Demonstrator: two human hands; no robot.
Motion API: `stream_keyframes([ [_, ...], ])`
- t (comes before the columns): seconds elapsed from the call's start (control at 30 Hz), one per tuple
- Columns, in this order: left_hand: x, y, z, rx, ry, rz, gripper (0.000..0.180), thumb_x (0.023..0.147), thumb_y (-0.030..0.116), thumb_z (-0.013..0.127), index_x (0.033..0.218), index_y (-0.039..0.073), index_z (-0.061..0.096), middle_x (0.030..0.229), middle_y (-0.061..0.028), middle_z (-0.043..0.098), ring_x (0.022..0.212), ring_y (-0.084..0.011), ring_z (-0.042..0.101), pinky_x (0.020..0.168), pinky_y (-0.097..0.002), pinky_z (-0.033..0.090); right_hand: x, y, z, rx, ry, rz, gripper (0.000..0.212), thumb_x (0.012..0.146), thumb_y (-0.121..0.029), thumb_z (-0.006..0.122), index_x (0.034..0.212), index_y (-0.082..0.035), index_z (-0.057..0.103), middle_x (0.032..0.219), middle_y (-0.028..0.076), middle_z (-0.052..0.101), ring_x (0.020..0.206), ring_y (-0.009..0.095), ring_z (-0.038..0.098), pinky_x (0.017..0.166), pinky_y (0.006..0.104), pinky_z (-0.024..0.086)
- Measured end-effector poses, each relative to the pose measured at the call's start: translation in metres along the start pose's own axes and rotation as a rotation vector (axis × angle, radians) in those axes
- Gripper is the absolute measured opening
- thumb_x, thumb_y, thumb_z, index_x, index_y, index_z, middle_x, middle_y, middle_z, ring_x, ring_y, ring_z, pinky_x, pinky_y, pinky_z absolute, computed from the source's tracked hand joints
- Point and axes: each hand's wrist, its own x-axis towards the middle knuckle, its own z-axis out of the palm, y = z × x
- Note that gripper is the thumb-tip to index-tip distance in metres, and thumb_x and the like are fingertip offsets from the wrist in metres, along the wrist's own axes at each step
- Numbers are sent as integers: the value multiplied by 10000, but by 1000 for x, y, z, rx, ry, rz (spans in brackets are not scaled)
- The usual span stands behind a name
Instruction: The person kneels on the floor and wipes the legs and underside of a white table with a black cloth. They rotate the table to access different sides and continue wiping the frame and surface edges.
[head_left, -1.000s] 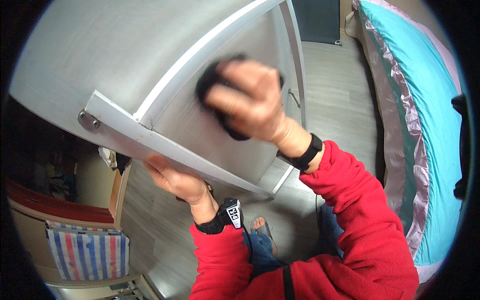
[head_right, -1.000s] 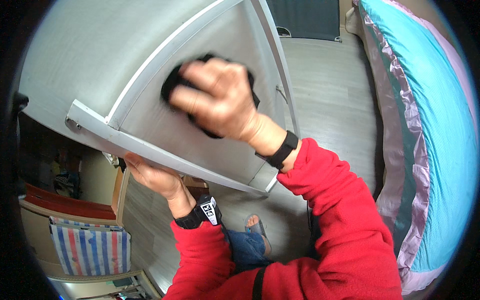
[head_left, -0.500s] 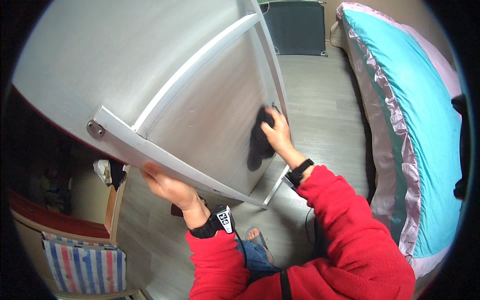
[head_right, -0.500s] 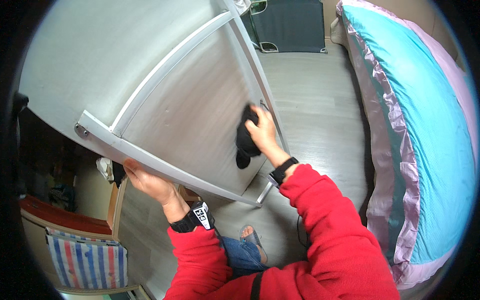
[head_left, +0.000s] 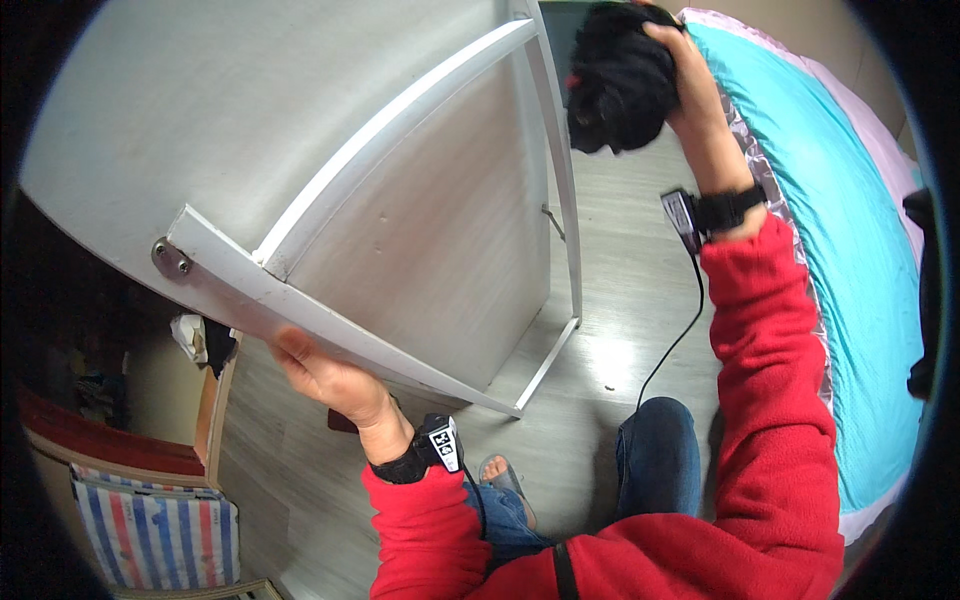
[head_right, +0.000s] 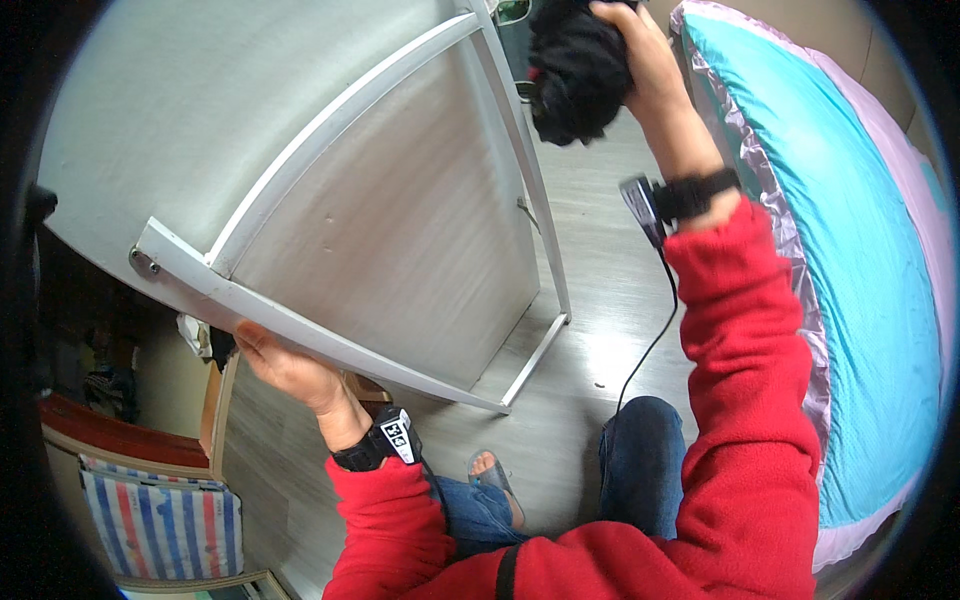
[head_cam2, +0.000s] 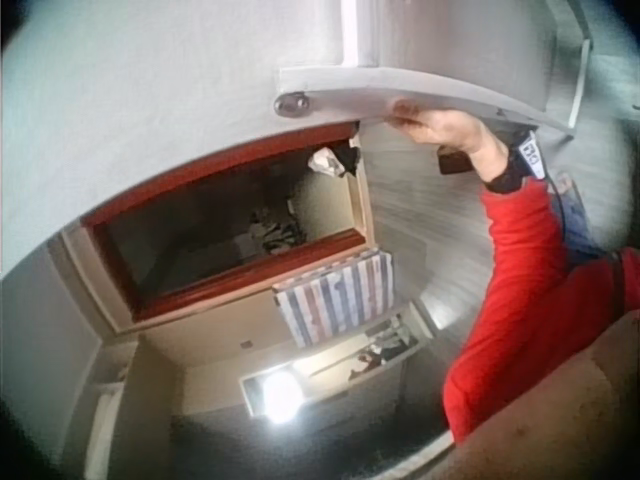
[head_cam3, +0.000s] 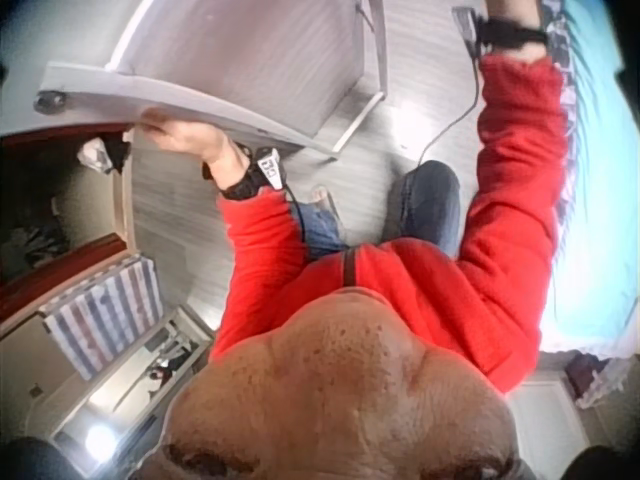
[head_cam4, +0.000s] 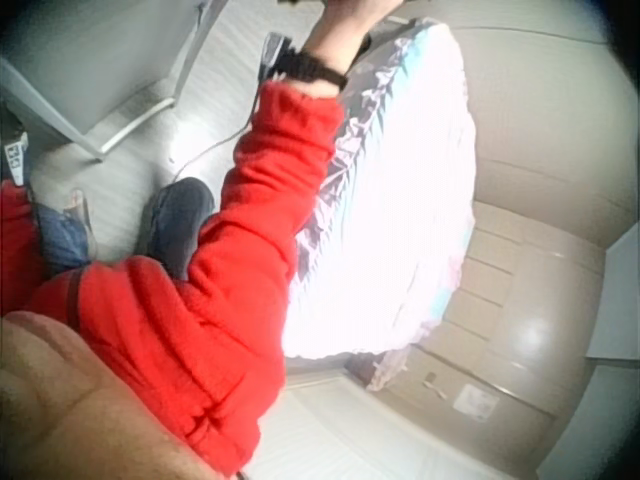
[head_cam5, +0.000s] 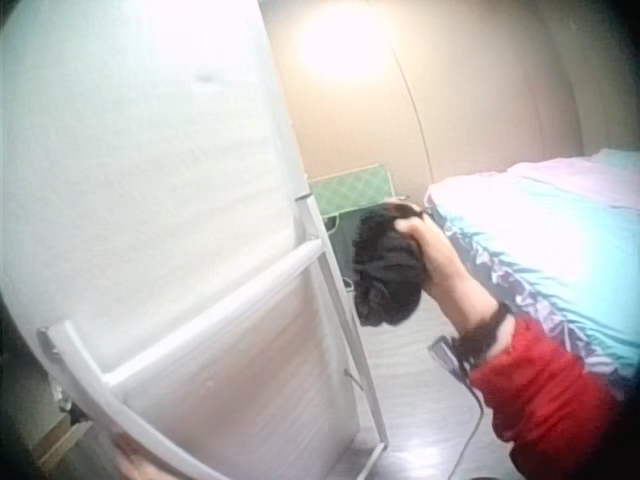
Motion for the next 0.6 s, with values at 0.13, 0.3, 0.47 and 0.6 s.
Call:
stream_keyframes([
  [0.13,-1,3,3,-17,-13,8,607,1048,499,417,1356,-23,459,1268,-105,540,1115,-183,522,970,-336,415,32,3,25,351,-165,305,294,898,-282,620,1086,-61,667,977,68,701,826,203,687,721,337,576],
  [0.3,1,4,7,10,9,43,603,1051,492,414,1357,-25,460,1259,-109,537,1106,-181,522,972,-336,414,47,14,30,250,-130,457,324,843,-394,672,926,-83,708,797,59,708,698,206,680,665,309,557],
  [0.47,2,5,8,44,28,16,584,1058,480,398,1343,-24,472,1250,-108,544,1094,-179,526,969,-336,417,34,45,20,-113,-224,451,409,846,-428,706,1031,-64,683,967,72,688,900,163,668,794,310,545],
  [0.6,2,6,10,17,53,20,578,1060,480,394,1329,-23,481,1224,-108,556,1082,-178,532,967,-336,419,-20,108,7,-112,-172,598,332,865,-375,626,965,-65,690,885,24,667,790,132,612,730,289,491],
])
